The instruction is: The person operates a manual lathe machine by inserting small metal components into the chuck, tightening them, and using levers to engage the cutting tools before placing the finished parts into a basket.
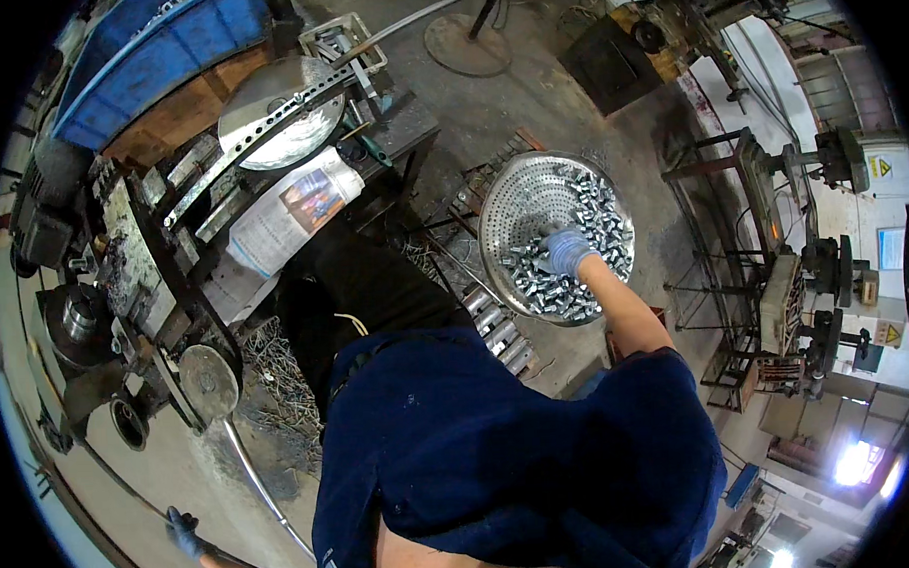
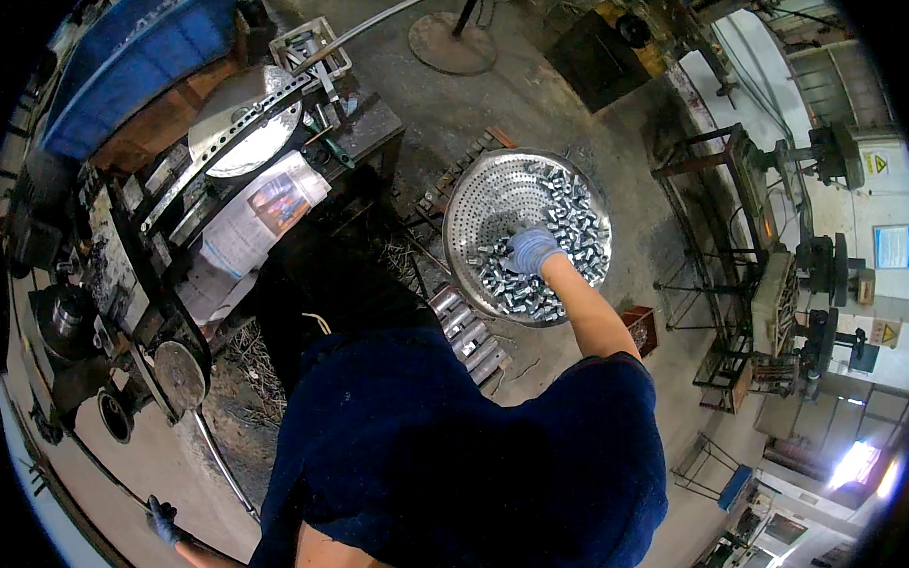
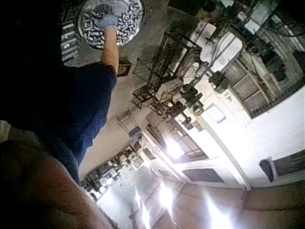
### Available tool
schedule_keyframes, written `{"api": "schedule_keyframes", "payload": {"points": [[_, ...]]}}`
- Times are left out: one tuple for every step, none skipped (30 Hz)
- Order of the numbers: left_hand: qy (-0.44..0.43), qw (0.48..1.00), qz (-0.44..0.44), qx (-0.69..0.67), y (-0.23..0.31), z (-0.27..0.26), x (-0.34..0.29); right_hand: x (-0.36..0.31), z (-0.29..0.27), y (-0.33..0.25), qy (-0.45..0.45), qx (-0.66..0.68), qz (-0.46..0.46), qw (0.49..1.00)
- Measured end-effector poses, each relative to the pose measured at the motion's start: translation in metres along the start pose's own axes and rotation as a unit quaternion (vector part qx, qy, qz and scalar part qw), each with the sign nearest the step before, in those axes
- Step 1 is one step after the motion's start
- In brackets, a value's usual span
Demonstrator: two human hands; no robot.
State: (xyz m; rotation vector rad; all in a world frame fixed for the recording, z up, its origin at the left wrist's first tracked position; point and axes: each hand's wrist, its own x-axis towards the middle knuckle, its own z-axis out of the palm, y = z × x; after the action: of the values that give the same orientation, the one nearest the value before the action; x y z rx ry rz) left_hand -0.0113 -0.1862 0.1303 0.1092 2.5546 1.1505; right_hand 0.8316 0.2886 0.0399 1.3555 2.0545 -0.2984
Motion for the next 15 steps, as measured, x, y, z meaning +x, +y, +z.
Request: {"api": "schedule_keyframes", "payload": {"points": [[0.002,1.000,0.009,0.003,0.002,0.001,-0.001,0.001,0.000,0.002,-0.008,0.011,-0.003,1.000],[0.003,1.000,0.018,0.006,0.003,0.002,0.000,0.001,0.000,0.003,-0.015,0.022,-0.006,1.000],[0.015,1.000,0.016,0.011,-0.003,-0.003,0.003,0.001,-0.005,0.000,-0.016,0.015,-0.004,1.000],[0.027,0.999,0.015,0.015,-0.011,-0.011,0.010,-0.001,-0.014,-0.006,-0.016,0.008,-0.001,1.000],[0.040,0.999,0.013,0.019,-0.018,-0.017,0.014,-0.002,-0.019,-0.010,-0.016,0.000,0.001,1.000],[0.030,0.999,0.017,0.019,-0.019,-0.010,0.014,-0.004,-0.014,-0.004,0.017,0.017,-0.013,1.000],[0.022,0.999,0.021,0.020,-0.010,-0.003,0.007,-0.006,-0.018,-0.005,0.027,0.039,0.015,0.999],[0.014,0.999,0.025,0.021,-0.002,0.005,0.003,-0.009,-0.025,-0.006,0.037,0.062,0.044,0.996],[0.019,0.999,0.031,0.019,0.003,0.007,-0.004,-0.009,-0.031,-0.007,0.046,0.084,0.066,0.993],[0.023,0.999,0.037,0.016,0.009,0.010,-0.008,-0.004,-0.029,-0.007,0.060,0.157,0.136,0.976],[0.027,0.999,0.042,0.012,0.010,0.012,-0.011,-0.004,-0.027,-0.004,0.045,0.160,0.143,0.976],[0.035,0.997,0.056,0.029,-0.002,-0.001,-0.004,-0.003,-0.025,-0.001,0.031,0.162,0.136,0.977],[0.025,0.998,0.062,0.005,-0.010,-0.005,-0.005,0.005,-0.032,0.000,0.024,0.159,0.124,0.979],[0.018,0.997,0.068,-0.019,-0.017,-0.007,-0.002,0.002,-0.034,0.002,0.096,0.172,0.111,0.974],[0.021,0.996,0.073,0.041,-0.028,-0.016,0.001,0.002,-0.041,0.000,0.167,0.182,0.085,0.965]]}}
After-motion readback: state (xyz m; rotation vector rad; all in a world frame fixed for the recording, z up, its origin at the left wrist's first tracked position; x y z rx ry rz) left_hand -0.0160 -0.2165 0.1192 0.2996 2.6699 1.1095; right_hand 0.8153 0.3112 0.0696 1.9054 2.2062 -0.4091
